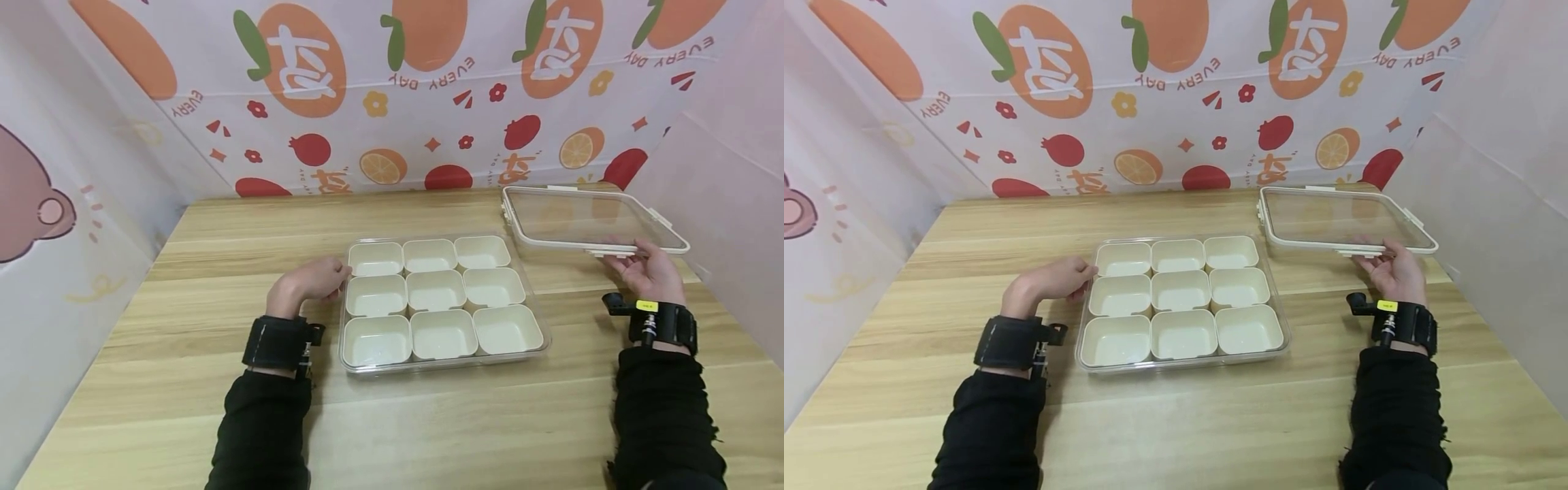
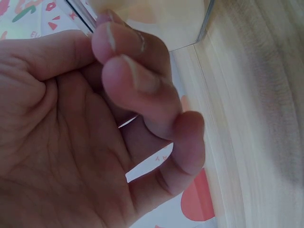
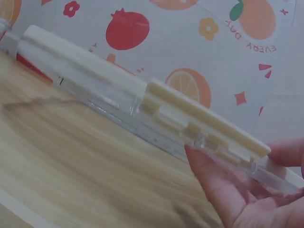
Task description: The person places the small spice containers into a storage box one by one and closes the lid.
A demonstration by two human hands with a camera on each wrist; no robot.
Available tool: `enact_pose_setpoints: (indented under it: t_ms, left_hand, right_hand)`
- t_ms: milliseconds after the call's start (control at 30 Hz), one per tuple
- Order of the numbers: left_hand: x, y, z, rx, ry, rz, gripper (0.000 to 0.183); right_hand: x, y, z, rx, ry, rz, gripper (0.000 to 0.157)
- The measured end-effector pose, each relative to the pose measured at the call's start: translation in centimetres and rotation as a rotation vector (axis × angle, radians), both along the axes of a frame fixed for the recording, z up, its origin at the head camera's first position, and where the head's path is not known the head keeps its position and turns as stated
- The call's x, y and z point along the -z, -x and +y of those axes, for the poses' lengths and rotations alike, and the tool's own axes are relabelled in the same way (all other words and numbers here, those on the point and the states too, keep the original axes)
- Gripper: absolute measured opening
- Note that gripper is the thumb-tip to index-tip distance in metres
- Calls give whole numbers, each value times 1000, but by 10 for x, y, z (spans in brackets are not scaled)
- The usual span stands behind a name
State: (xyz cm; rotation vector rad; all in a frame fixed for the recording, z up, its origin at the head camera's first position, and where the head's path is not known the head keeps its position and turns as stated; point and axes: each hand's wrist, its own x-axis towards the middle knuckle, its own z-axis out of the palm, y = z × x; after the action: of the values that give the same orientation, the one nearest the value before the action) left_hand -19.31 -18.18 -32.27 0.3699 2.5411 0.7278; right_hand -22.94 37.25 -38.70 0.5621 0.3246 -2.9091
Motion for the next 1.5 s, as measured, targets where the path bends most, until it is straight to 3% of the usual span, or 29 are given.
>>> enact_pose_setpoints:
  t_ms: [267,567,767,1067,1167,1300,1400,1500]
  left_hand:
    - [-1,2,0,21,9,14,42]
    - [2,2,1,18,7,9,43]
    - [0,2,0,13,14,13,41]
    - [-6,-4,0,-85,66,40,41]
    - [-9,-6,1,-73,96,100,44]
    - [-11,-6,2,-98,148,240,46]
    - [-13,-5,4,-163,150,331,44]
    - [-15,-5,6,-228,83,420,42]
  right_hand:
    - [2,1,-2,42,153,-25,36]
    - [-23,1,-21,148,34,59,30]
    - [-44,0,-30,174,73,128,58]
    - [-70,-6,-50,188,-3,181,33]
    - [-78,-9,-54,208,18,175,32]
    - [-86,-12,-59,218,37,191,32]
    - [-90,-13,-63,208,47,204,36]
    - [-95,-15,-67,202,65,216,44]
